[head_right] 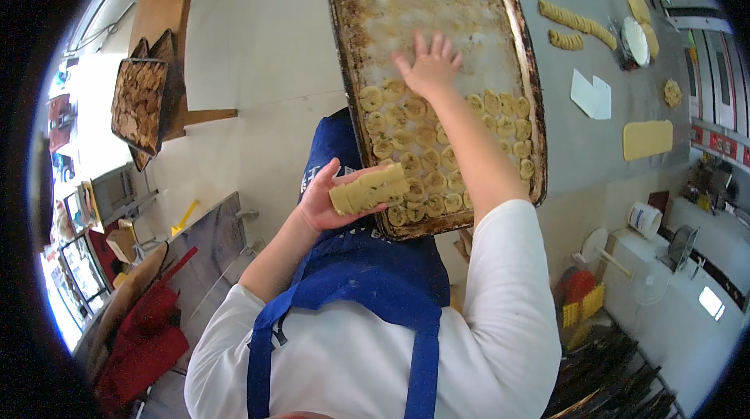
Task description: The person breaks pieces off a dough roll by hand, places them onto a baking tray, and presses each piece flat against the tray.
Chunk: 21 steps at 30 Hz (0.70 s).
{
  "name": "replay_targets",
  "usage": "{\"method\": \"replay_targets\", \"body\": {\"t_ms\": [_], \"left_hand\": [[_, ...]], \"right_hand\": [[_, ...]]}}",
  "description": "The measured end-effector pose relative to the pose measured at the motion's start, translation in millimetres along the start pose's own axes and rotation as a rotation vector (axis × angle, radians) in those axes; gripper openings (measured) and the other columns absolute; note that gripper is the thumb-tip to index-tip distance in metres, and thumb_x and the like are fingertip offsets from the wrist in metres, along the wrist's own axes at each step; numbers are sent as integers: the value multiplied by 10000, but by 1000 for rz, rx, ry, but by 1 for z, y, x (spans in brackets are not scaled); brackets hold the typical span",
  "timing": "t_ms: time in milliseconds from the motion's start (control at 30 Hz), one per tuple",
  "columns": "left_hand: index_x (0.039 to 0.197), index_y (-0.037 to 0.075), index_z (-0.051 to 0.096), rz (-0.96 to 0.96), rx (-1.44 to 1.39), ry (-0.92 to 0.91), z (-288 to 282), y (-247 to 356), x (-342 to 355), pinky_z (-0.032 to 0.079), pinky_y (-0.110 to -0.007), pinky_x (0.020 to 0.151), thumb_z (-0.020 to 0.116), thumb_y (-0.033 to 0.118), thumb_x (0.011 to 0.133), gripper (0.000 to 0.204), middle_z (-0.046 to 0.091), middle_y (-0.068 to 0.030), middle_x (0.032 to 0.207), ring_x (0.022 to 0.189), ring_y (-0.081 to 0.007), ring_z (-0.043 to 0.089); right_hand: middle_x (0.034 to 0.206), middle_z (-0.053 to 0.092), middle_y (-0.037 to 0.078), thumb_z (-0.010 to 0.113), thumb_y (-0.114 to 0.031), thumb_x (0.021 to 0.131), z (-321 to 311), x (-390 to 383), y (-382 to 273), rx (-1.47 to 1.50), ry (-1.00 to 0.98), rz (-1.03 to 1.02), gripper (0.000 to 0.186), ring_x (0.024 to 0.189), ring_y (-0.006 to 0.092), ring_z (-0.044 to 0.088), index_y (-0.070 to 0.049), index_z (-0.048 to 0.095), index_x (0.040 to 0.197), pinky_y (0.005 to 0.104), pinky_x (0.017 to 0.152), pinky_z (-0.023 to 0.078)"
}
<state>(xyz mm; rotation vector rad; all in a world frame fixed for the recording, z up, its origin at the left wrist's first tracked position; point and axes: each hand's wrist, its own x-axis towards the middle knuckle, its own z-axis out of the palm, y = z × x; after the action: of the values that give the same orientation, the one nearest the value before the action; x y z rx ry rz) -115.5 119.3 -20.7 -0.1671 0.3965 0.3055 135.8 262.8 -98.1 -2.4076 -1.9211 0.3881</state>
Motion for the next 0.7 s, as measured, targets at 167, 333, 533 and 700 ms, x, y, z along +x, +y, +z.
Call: {"method": "replay_targets", "body": {"t_ms": [167,333,533,700], "left_hand": [[1453,11,344,37,-12,47,10,-15,-11,297,-484,1121,522,645,857,888,395,-148,1478,1356,-303,381],[1445,15,357,106,-87,25,13,-17,-25,324,-486,1104,489,681,852,902,390,-170,1478,1346,-338,390],[1452,9,329,-26,-355,-83,-7,3,-10,380,-469,1070,407,721,868,924,398,-199,1461,1327,-374,407],[1444,-23,319,-268,-230,-104,-1,-3,12,374,-502,1079,418,737,854,966,388,-231,1456,1308,-428,416]], "right_hand": [[1503,237,188,320,-607,964,23,-2,27,-161,200,-2,667,1408,375,222,-183,278,1477,610,1111,211],[1288,538,129,422,-519,973,-42,-39,13,695,-272,18,555,1190,272,522,-114,494,1345,452,1002,435],[1078,621,-18,761,-73,807,-70,-207,-2,1435,-590,-161,587,991,97,591,-100,532,1346,265,876,487],[1194,556,62,691,-1,848,-81,-267,2,1635,-277,6,475,990,147,617,-19,549,1301,298,863,527]]}}
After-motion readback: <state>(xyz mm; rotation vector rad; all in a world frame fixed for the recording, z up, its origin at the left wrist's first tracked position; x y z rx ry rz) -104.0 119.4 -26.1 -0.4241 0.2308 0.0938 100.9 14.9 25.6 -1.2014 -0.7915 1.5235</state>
